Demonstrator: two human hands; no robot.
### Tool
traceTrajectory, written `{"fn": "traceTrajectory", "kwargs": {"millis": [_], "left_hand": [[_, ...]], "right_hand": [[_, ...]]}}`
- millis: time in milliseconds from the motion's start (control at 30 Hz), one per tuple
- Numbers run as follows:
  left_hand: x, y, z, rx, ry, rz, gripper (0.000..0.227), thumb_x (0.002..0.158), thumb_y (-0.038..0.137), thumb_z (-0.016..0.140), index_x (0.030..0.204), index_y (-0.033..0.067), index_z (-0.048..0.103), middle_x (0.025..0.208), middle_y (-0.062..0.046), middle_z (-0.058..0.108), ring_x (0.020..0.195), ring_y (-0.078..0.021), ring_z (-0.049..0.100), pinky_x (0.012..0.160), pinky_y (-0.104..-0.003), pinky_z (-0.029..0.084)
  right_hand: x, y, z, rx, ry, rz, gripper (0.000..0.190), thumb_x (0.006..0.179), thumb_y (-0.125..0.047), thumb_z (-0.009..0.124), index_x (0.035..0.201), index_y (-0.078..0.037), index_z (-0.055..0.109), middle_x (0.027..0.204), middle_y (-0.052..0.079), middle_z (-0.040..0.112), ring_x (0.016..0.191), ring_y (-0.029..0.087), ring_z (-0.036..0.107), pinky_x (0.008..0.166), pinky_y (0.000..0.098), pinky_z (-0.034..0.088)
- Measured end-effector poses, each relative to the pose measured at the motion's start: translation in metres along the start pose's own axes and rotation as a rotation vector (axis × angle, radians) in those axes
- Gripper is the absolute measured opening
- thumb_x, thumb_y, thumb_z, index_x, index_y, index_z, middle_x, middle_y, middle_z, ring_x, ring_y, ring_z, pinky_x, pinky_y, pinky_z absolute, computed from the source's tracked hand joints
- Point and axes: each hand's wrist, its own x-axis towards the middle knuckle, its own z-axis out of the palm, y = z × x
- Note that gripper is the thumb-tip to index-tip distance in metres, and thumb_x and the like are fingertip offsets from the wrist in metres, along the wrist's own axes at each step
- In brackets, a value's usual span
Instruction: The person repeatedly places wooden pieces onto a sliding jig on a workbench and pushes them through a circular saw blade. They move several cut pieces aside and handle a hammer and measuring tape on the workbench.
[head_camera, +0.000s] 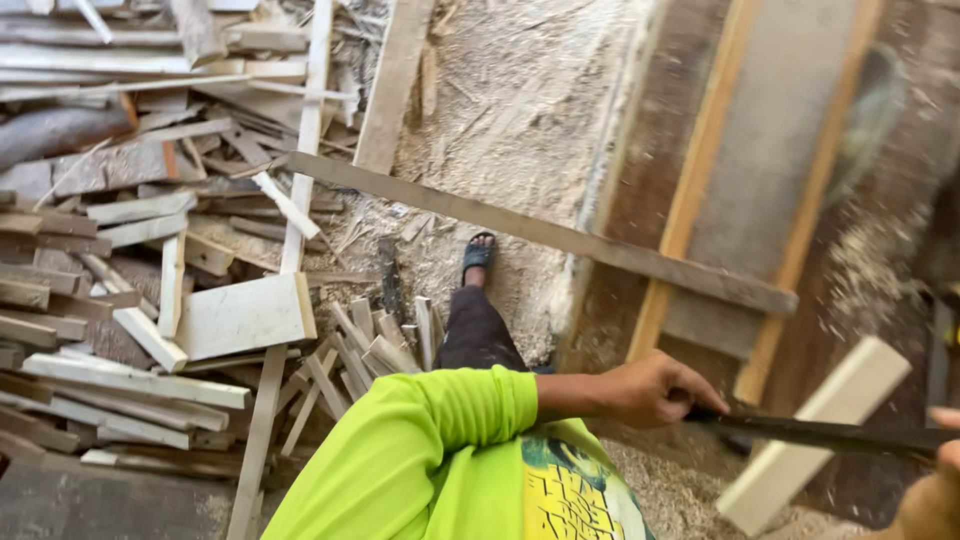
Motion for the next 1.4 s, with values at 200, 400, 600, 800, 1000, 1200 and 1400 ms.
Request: {"fn": "traceTrajectory", "kwargs": {"millis": [200,400,600,800,1000,1200,1400], "left_hand": [[-0.049,-0.028,-0.109,-0.383,0.123,-0.071,0.045,0.09,-0.006,0.052,0.131,0.0013,0.07,0.117,-0.011,0.076,0.107,-0.017,0.073,0.097,-0.031,0.058],[-0.138,-0.065,-0.347,0.553,0.851,-0.209,0.019,0.089,0.025,0.076,0.1,0.0095,0.076,0.101,-0.008,0.076,0.097,-0.0268,0.068,0.094,-0.042,0.051],[-0.18,-0.096,-0.443,1.064,0.323,-0.882,0.05,0.076,0.057,0.075,0.095,0.0104,0.078,0.1,-0.012,0.072,0.109,-0.032,0.061,0.108,-0.056,0.032],[-0.182,-0.104,-0.441,0.986,0.431,-0.778,0.048,0.07,0.056,0.081,0.092,0.0136,0.079,0.094,-0.011,0.073,0.104,-0.0307,0.063,0.099,-0.05,0.04],[-0.183,-0.101,-0.438,0.97,0.446,-0.731,0.05,0.068,0.055,0.081,0.086,0.0089,0.077,0.092,-0.011,0.072,0.102,-0.0331,0.063,0.091,-0.048,0.044],[-0.165,-0.094,-0.42,0.901,0.533,-0.749,0.029,0.079,0.046,0.073,0.087,0.0187,0.078,0.091,-0.016,0.07,0.098,-0.037,0.063,0.091,-0.051,0.043],[-0.144,-0.103,-0.403,0.925,0.572,-0.71,0.029,0.076,0.038,0.07,0.082,0.0121,0.08,0.096,-0.012,0.073,0.105,-0.0352,0.064,0.108,-0.062,0.028]], "right_hand": [[0.082,0.064,0.203,0.663,-0.2,0.416,0.049,0.108,-0.054,0.063,0.106,-0.005,0.055,0.075,0.011,0.055,0.062,0.02,0.056,0.064,0.0374,0.054],[0.206,0.18,0.407,0.536,-0.303,0.782,0.047,0.109,-0.055,0.045,0.077,-0.021,0.041,0.061,-0.005,0.038,0.044,0.009,0.03,0.038,0.0258,0.031],[0.219,0.256,0.572,0.363,-0.63,0.991,0.05,0.099,-0.057,0.058,0.079,-0.013,0.047,0.056,-0.003,0.044,0.041,0.01,0.039,0.036,0.0267,0.038],[0.209,0.279,0.634,0.172,-0.819,1.137,0.05,0.097,-0.057,0.058,0.08,-0.011,0.051,0.054,-0.002,0.045,0.038,0.01,0.039,0.037,0.0288,0.036],[0.203,0.299,0.66,0.317,-0.831,1.184,0.048,0.098,-0.059,0.057,0.085,-0.014,0.049,0.056,-0.003,0.042,0.039,0.009,0.037,0.039,0.0292,0.035],[0.204,0.309,0.632,0.449,-0.628,1.189,0.046,0.096,-0.06,0.058,0.087,-0.016,0.048,0.055,-0.003,0.039,0.04,0.01,0.038,0.039,0.03,0.036],[0.206,0.313,0.632,0.438,-0.589,1.173,0.049,0.099,-0.059,0.056,0.085,-0.012,0.048,0.055,-0.003,0.04,0.039,0.01,0.037,0.038,0.0305,0.035]]}}
